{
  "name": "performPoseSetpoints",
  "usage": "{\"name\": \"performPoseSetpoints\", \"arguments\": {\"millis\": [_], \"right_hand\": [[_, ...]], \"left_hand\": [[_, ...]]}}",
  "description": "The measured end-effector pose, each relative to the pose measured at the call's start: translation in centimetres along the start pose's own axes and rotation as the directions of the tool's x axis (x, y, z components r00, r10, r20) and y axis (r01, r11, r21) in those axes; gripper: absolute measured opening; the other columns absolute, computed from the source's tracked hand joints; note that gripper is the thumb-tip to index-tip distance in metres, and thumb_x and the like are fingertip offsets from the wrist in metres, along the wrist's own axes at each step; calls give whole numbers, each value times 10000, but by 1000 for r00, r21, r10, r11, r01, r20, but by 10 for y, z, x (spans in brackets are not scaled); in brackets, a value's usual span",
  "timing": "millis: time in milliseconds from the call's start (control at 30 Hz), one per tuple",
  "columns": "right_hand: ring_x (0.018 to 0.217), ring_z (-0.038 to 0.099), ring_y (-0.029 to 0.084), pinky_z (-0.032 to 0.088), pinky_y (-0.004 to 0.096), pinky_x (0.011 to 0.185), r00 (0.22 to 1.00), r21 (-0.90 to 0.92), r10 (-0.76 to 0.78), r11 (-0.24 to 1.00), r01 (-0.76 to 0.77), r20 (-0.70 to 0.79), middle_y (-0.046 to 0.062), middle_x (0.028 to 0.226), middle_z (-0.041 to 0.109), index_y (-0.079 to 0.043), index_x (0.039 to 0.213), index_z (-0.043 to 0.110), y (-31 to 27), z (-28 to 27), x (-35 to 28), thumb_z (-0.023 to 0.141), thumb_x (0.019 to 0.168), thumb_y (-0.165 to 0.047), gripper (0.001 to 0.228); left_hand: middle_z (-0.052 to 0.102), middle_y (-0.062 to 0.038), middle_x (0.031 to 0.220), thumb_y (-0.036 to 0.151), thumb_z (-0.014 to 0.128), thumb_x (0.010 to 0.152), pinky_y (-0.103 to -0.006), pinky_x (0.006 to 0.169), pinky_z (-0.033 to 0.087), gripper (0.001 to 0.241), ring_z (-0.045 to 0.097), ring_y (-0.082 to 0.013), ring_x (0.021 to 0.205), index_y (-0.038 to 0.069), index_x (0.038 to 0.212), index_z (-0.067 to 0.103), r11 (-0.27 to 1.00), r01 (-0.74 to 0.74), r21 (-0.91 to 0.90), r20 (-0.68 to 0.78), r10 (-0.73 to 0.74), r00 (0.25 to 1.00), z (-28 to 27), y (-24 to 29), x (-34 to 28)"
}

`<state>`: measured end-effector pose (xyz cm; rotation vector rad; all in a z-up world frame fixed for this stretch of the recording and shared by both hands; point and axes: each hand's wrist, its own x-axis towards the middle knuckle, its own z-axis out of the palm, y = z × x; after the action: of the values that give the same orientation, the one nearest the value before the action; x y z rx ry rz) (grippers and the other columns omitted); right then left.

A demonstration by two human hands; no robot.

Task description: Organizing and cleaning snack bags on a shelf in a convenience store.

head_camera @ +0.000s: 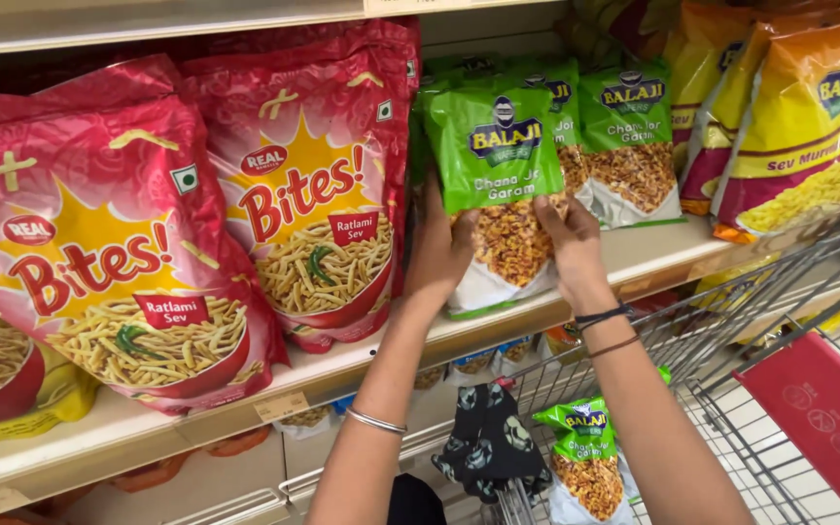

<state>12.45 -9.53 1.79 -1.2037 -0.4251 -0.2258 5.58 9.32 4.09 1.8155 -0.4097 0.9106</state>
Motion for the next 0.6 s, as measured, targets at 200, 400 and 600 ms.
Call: {"name": "performPoseSetpoints", "arguments": {"millis": [200, 400, 600], "right_hand": [[936, 579, 151, 510, 290, 795, 994, -308, -92, 946, 103, 51, 68, 1066, 664, 33, 1239, 588, 20, 35, 18, 670, 1038, -174, 300], [802, 630, 177, 500, 321, 705, 985, -646, -159, 744, 168, 73, 133, 924, 661, 36, 1287, 472, -18, 43, 10, 702, 952, -186, 463], [767, 574, 142, 477, 301, 666, 993, -504, -48, 859, 96, 107, 87, 888, 671, 30, 1225, 602, 0, 34, 26, 605, 1087, -272, 332]], "left_hand": [[230, -309, 1679, 234, 696, 958, -491, 1267, 315, 824, 318, -459, 1517, 0, 1615, 258, 632, 12, 775, -133, 145, 980, 14, 21, -14], [155, -183, 1695, 582, 588, 915, -513, 1257, 166, 902, 156, -336, 1566, 73, 1600, 297, 618, -99, 780, 112, 18, 994, -2, 18, -24], [175, -214, 1658, 535, 567, 914, -531, 1248, 140, 853, 166, -385, 1553, 108, 1602, 301, 428, -69, 901, 127, -107, 986, 13, 25, -7]]}}
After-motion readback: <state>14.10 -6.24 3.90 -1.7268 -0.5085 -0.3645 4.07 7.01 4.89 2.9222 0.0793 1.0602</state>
